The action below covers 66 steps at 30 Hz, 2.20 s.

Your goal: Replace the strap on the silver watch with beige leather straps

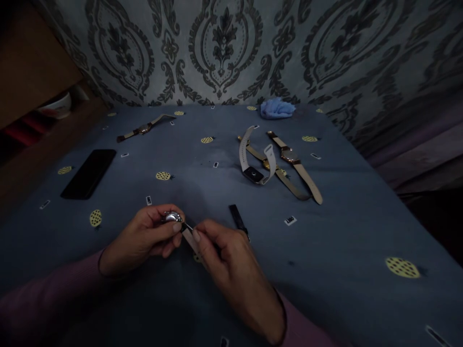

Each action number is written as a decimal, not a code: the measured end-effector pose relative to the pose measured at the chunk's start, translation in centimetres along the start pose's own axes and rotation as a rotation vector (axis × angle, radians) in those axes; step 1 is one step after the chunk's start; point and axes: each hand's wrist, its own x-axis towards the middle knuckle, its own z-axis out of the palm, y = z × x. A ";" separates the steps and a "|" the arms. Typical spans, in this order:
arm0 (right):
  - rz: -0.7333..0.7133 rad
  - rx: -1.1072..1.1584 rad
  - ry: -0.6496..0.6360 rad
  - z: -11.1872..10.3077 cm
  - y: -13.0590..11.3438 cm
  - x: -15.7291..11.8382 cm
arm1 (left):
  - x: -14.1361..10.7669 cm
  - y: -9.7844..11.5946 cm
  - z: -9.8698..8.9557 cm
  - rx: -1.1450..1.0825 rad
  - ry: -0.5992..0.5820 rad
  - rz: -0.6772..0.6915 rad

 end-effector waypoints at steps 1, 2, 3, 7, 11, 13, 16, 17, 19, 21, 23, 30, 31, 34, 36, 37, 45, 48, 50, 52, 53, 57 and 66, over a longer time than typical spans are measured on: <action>0.000 -0.002 -0.001 0.0 0.0 0.0 | 0.0 0.0 0.0 0.002 -0.001 -0.002; 0.002 -0.002 -0.002 0.0 0.0 -0.1 | 0.0 0.1 0.0 0.005 -0.001 -0.005; 0.005 0.000 -0.005 0.0 0.0 -0.1 | 0.0 0.1 0.1 0.006 0.000 -0.005; 0.016 0.009 -0.007 0.0 -0.2 -0.1 | -0.1 0.2 0.2 0.014 0.006 -0.007; 0.044 0.019 -0.012 0.1 -0.3 0.1 | -0.1 0.2 0.2 0.013 0.017 -0.009; 0.045 0.030 -0.013 0.1 -0.2 0.2 | 0.0 0.2 0.2 0.011 0.020 -0.016; 0.034 0.043 -0.006 0.2 -0.1 0.3 | 0.1 0.2 0.2 0.012 0.022 -0.019; 0.034 0.043 -0.005 0.3 -0.1 0.3 | 0.1 0.2 0.2 0.015 0.019 -0.018; 0.039 0.029 -0.006 0.3 -0.1 0.3 | 0.1 0.1 0.3 0.019 0.006 -0.016; 0.033 0.028 -0.009 0.4 -0.2 0.3 | 0.1 0.0 0.5 0.017 -0.003 -0.018; 0.021 0.045 -0.007 0.4 -0.3 0.3 | 0.0 0.0 0.6 0.012 0.002 -0.019; 0.032 0.131 0.024 0.3 -0.3 0.2 | 0.1 0.2 0.4 0.023 0.032 0.000; 0.041 0.147 0.018 0.3 -0.3 0.1 | 0.1 0.2 0.4 0.020 0.038 0.002; 0.074 0.178 -0.013 0.2 -0.5 0.1 | 0.1 0.3 0.4 0.012 0.038 0.006; 0.079 0.187 -0.021 0.2 -0.6 0.1 | 0.1 0.3 0.4 0.015 0.037 -0.002; 0.078 0.188 -0.021 0.1 -0.6 0.1 | 0.0 0.3 0.4 0.017 0.040 -0.003; 0.067 0.235 -0.030 -0.1 -1.1 0.2 | 0.0 0.2 0.4 0.006 0.031 -0.003; 0.069 0.253 -0.048 -0.1 -1.1 0.2 | 0.0 0.1 0.4 0.003 0.030 0.007; 0.073 0.252 -0.049 -0.1 -1.0 0.2 | 0.1 0.1 0.3 0.005 0.032 0.007; 0.079 0.250 -0.052 -0.1 -1.0 0.2 | 0.1 0.1 0.3 0.007 0.033 0.007; 0.079 0.250 -0.057 -0.1 -1.0 0.2 | 0.0 0.1 0.4 0.006 0.032 0.007; 0.086 0.263 -0.066 -0.2 -1.2 0.2 | 0.0 0.2 0.4 0.002 0.031 0.005; 0.101 0.207 -0.041 0.2 -0.7 0.1 | 0.1 0.1 0.4 0.012 0.026 0.002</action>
